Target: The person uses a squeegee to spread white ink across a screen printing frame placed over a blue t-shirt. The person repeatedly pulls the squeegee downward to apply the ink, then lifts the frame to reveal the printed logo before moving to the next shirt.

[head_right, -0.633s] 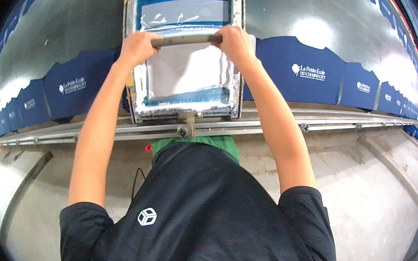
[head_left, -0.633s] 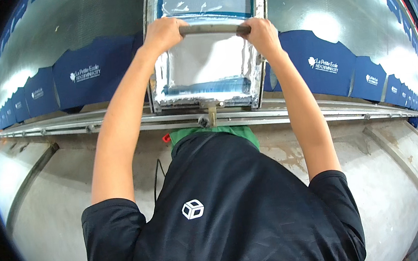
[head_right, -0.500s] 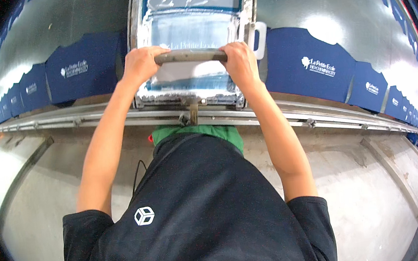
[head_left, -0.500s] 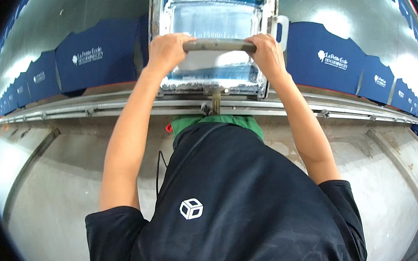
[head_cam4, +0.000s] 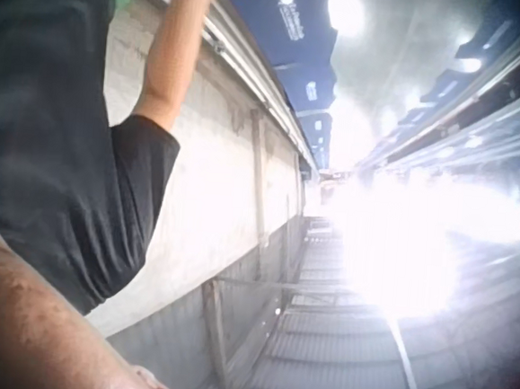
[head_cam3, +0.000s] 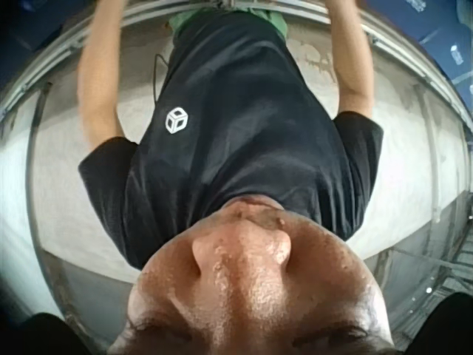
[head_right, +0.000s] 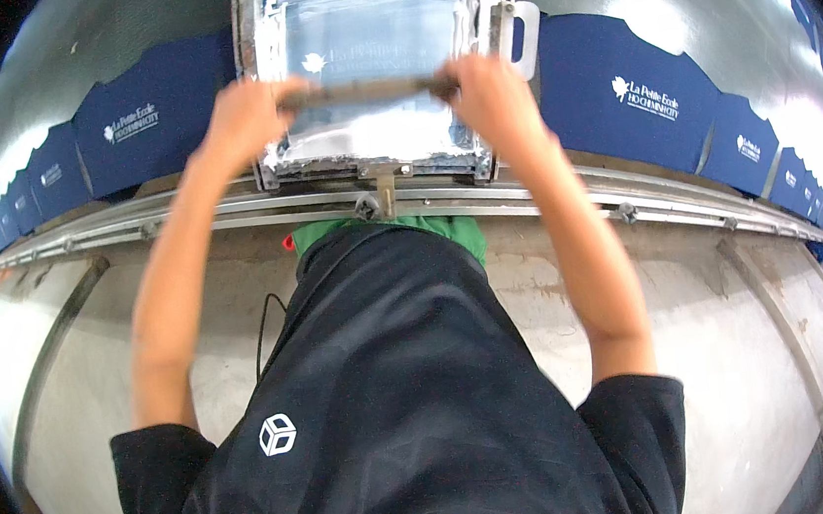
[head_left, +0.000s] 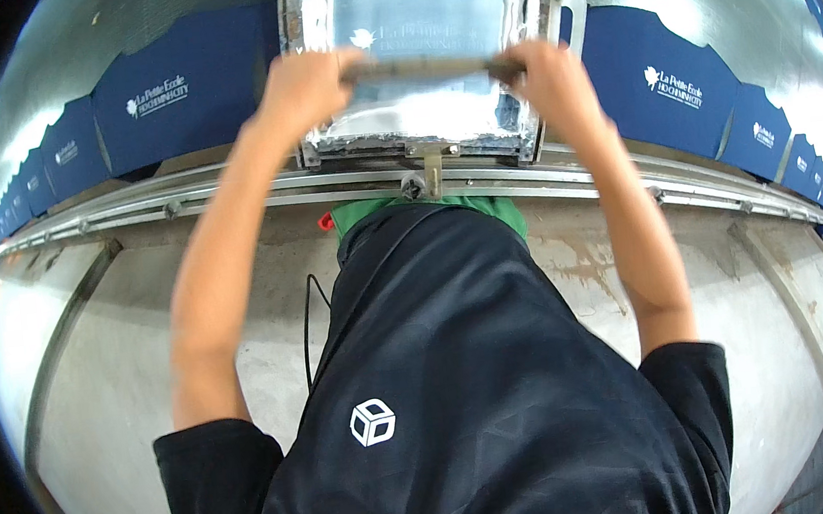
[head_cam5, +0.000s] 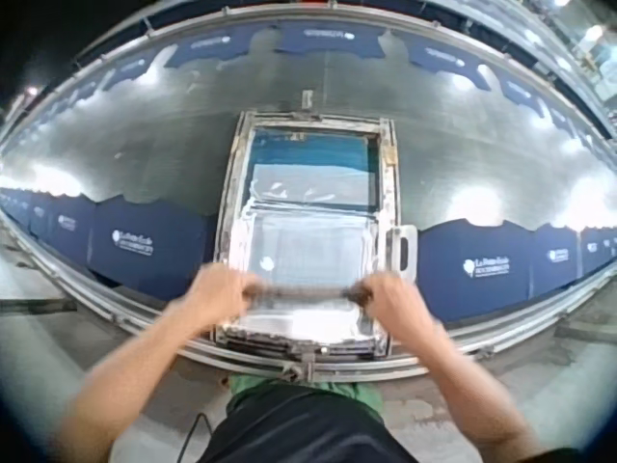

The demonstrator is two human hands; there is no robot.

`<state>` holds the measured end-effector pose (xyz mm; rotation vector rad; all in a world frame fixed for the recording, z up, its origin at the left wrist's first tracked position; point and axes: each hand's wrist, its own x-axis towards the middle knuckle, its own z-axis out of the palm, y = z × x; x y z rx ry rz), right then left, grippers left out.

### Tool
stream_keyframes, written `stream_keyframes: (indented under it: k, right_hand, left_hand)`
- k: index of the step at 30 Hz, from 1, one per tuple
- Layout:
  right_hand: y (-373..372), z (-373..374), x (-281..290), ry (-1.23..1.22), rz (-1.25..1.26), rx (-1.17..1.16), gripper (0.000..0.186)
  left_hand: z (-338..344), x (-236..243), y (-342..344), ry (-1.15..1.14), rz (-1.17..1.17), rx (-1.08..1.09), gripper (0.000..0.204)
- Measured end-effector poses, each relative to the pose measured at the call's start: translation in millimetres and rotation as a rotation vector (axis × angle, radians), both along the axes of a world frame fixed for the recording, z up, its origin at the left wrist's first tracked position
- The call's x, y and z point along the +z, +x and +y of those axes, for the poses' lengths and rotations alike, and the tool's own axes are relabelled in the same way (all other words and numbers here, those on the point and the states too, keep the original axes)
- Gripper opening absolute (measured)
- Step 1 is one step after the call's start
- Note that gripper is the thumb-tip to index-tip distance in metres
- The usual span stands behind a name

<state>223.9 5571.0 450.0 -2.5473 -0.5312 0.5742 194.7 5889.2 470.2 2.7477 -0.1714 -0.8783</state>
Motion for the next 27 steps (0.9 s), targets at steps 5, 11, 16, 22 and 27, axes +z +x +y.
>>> stream_keyframes:
  k: [5,11,16,22,27]
  right_hand:
    - [112.4,4.9,-11.3,-0.055,-0.269,0.026,0.024]
    - [32.0,3.9,-44.4,0.150,-0.179,-0.166,0.015]
    - [-67.0,5.3,-38.7,0.175,-0.239,-0.124,0.036]
    - [45.3,9.7,-14.0,-0.068,-0.156,-0.097,0.021]
    - [133.1,9.9,-27.1,0.023,-0.338,-0.085,0.019]
  left_hand:
    - [14.9,-25.6,119.5,0.028,-0.290,-0.096,0.034]
    - [-5.7,-36.8,47.1,0.083,-0.249,-0.023,0.040]
    - [-4.9,-52.7,-70.3,-0.103,-0.383,-0.016,0.040]
    - [-4.1,-15.7,54.2,0.126,-0.167,0.014,0.040]
    - [4.7,-24.7,143.3,-0.051,-0.418,-0.057,0.023]
